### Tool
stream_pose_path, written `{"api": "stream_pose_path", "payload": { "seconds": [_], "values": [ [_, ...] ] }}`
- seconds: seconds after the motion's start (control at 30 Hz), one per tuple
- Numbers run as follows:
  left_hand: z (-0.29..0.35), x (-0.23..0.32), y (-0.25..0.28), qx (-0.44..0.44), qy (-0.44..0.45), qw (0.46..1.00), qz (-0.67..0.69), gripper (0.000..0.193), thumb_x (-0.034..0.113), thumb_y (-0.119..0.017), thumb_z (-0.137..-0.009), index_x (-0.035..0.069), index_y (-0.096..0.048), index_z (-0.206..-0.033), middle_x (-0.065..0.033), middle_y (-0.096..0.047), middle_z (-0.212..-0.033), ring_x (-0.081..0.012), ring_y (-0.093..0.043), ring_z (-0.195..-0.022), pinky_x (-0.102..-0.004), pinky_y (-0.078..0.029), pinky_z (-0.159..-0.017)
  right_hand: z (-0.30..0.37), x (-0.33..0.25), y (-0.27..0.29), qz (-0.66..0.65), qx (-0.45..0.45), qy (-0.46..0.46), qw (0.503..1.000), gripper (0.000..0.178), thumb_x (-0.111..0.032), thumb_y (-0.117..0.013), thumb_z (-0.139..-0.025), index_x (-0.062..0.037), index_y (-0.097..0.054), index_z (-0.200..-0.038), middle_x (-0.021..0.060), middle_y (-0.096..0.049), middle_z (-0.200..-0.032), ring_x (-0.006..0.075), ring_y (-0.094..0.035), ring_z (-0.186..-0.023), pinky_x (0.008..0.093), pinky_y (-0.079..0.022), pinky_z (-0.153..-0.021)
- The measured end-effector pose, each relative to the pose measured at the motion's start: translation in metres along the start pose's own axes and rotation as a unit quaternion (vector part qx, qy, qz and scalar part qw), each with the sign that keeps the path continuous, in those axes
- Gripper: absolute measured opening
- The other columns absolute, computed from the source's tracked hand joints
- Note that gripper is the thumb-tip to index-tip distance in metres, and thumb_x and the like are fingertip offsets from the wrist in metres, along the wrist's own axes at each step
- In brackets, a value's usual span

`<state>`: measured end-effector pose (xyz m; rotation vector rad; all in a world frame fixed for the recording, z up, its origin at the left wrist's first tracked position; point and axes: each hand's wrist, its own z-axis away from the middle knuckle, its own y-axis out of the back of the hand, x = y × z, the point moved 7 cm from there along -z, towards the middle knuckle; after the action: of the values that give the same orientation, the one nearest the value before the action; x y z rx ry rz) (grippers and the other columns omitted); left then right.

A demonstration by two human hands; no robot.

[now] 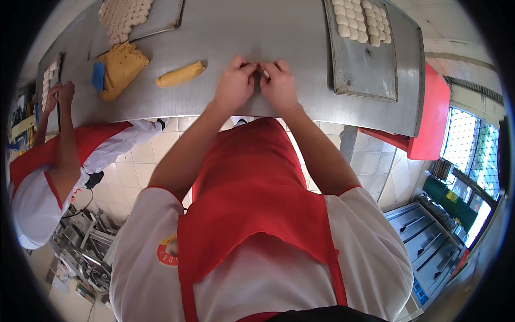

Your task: The person rolls a length of yellow dough into a long rope, tears off small pieces, and shapes them into small round rolls by hand, placing each finished roll onto a metal tray alongside others.

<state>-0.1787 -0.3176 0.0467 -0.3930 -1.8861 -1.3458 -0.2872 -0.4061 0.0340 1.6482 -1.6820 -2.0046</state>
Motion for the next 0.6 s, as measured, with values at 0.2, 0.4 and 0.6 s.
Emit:
{"api": "stream_pose_path", "payload": {
  "seconds": [0.2,0.4,0.6],
  "values": [
    [0.045,0.022,-0.041,-0.053,-0.063,0.997,0.003,0.095,0.001,-0.070,-0.088,-0.006,-0.018,-0.167,-0.0259,-0.028,-0.172,-0.0405,-0.034,-0.157,-0.0438,-0.047,-0.121,0.038,0.005,-0.004,-0.220,0.057,-0.121,0.966,0.035,-0.001,-0.068,-0.091,-0.0007,-0.072,-0.126,0.0219,-0.067,-0.118,0.0381,-0.070,-0.104,0.0443,-0.060,-0.089],
    [0.021,0.005,-0.022,-0.078,0.055,0.980,0.173,0.062,0.002,-0.065,-0.097,0.000,-0.049,-0.157,-0.0226,-0.061,-0.150,-0.0353,-0.058,-0.142,-0.0388,-0.052,-0.112,0.016,0.013,0.009,-0.019,-0.038,0.029,0.999,0.036,0.002,-0.063,-0.086,-0.0010,-0.072,-0.121,0.0201,-0.061,-0.129,0.0419,-0.062,-0.112,0.0474,-0.054,-0.097],
    [0.011,-0.043,0.037,0.202,0.184,0.910,0.311,0.033,0.010,-0.065,-0.102,-0.003,-0.069,-0.133,-0.0161,-0.075,-0.124,-0.0211,-0.073,-0.112,-0.0347,-0.058,-0.095,-0.060,-0.056,0.000,0.180,0.067,0.227,0.955,0.031,-0.016,-0.071,-0.089,-0.0111,-0.071,-0.119,0.0158,-0.059,-0.131,0.0385,-0.055,-0.121,0.0536,-0.042,-0.103]
  ]
}}
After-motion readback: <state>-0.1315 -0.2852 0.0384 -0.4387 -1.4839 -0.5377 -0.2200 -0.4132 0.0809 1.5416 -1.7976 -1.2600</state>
